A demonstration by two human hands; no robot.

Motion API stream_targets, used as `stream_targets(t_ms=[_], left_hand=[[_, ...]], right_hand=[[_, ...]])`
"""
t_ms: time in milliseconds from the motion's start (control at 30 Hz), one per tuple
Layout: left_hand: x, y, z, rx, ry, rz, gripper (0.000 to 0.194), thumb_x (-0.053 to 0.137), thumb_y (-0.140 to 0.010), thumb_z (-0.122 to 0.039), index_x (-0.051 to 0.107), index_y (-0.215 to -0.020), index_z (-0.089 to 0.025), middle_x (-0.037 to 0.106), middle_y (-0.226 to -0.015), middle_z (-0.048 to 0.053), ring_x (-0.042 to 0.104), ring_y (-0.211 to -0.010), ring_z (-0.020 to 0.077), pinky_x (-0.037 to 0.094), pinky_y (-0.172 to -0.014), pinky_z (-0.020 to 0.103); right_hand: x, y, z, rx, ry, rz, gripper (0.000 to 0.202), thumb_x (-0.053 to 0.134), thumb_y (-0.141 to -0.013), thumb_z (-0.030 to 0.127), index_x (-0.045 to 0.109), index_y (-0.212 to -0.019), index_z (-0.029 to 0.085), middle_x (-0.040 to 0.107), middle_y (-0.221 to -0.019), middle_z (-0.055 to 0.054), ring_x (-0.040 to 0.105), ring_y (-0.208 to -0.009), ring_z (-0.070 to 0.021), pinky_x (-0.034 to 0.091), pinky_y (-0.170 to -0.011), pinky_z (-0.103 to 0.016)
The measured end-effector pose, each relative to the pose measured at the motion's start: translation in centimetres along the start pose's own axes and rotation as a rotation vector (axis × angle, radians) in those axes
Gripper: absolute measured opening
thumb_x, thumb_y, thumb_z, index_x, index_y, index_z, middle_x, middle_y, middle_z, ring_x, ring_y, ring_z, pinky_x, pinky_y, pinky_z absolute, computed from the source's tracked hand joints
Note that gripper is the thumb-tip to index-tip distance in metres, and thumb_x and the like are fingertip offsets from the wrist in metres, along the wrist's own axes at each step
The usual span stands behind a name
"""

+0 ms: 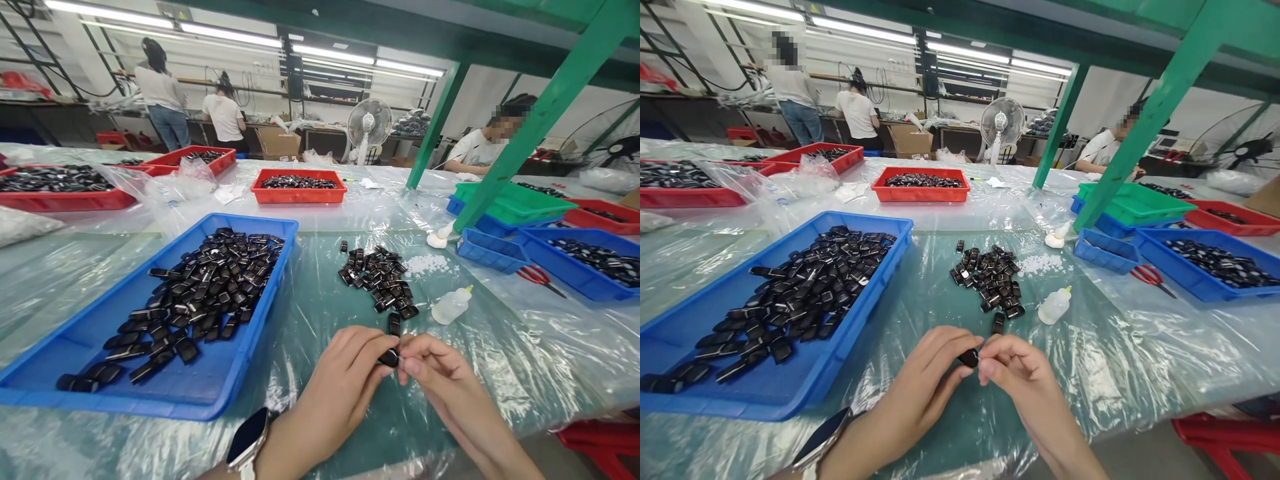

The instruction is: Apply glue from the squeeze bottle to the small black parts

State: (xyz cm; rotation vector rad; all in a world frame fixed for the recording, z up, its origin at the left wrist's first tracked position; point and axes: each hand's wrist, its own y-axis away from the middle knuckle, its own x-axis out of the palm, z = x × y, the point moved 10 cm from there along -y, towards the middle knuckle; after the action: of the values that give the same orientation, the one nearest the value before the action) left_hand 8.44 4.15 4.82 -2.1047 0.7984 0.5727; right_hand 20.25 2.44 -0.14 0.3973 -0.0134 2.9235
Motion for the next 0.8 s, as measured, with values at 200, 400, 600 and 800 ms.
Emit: stream_targets(t_ms=[200, 400, 600, 800], left_hand=[[-0.4, 0.0, -0.4, -0.012, 0.04, -0.012, 0.027, 0.043, -0.104, -0.017, 0.045, -0.131, -0.021, 0.062, -0.118, 0.008, 0.057, -0.108, 0.0218, 0.047, -0.092, 0.035], [-0.8, 0.1, -1.2, 0.056, -0.004, -0.045, 0.025, 0.04, -0.105, -0.018, 0.048, -0.129, -0.019, 0.065, -0.113, 0.009, 0.059, -0.101, 0.0213, 0.049, -0.088, 0.034], [-1.6, 0.5, -3.1, 0.207, -0.125, -0.083, 0.024, 0.042, -0.105, -0.018, 0.048, -0.129, -0.014, 0.071, -0.11, 0.01, 0.062, -0.095, 0.0203, 0.052, -0.082, 0.032], [-1.1, 1.1, -4.9, 0.3, -0.282, 0.0, 0.025, 0.039, -0.106, -0.015, 0.052, -0.126, -0.01, 0.074, -0.105, 0.011, 0.065, -0.087, 0.0211, 0.054, -0.08, 0.034]], right_hand=[[0.3, 0.5, -0.4, 0.072, -0.032, -0.021, 0.018, 0.084, -0.075, 0.04, 0.075, -0.071, 0.024, 0.058, -0.062, 0.003, 0.053, -0.061, -0.0102, 0.046, -0.064, -0.021], [1.4, 0.2, -0.5, 0.097, -0.068, 0.082, 0.021, 0.082, -0.077, 0.039, 0.07, -0.08, 0.023, 0.057, -0.067, 0.003, 0.054, -0.06, -0.0106, 0.048, -0.059, -0.021], [3.3, 0.6, -2.0, 0.248, -0.223, 0.307, 0.033, 0.085, -0.072, 0.041, 0.064, -0.092, 0.024, 0.046, -0.065, 0.006, 0.04, -0.052, -0.0074, 0.046, -0.046, -0.017], [3.4, 1.7, -1.6, 0.223, -0.174, 0.293, 0.038, 0.087, -0.069, 0.045, 0.067, -0.095, 0.025, 0.05, -0.071, 0.005, 0.047, -0.058, -0.0084, 0.044, -0.046, -0.015]])
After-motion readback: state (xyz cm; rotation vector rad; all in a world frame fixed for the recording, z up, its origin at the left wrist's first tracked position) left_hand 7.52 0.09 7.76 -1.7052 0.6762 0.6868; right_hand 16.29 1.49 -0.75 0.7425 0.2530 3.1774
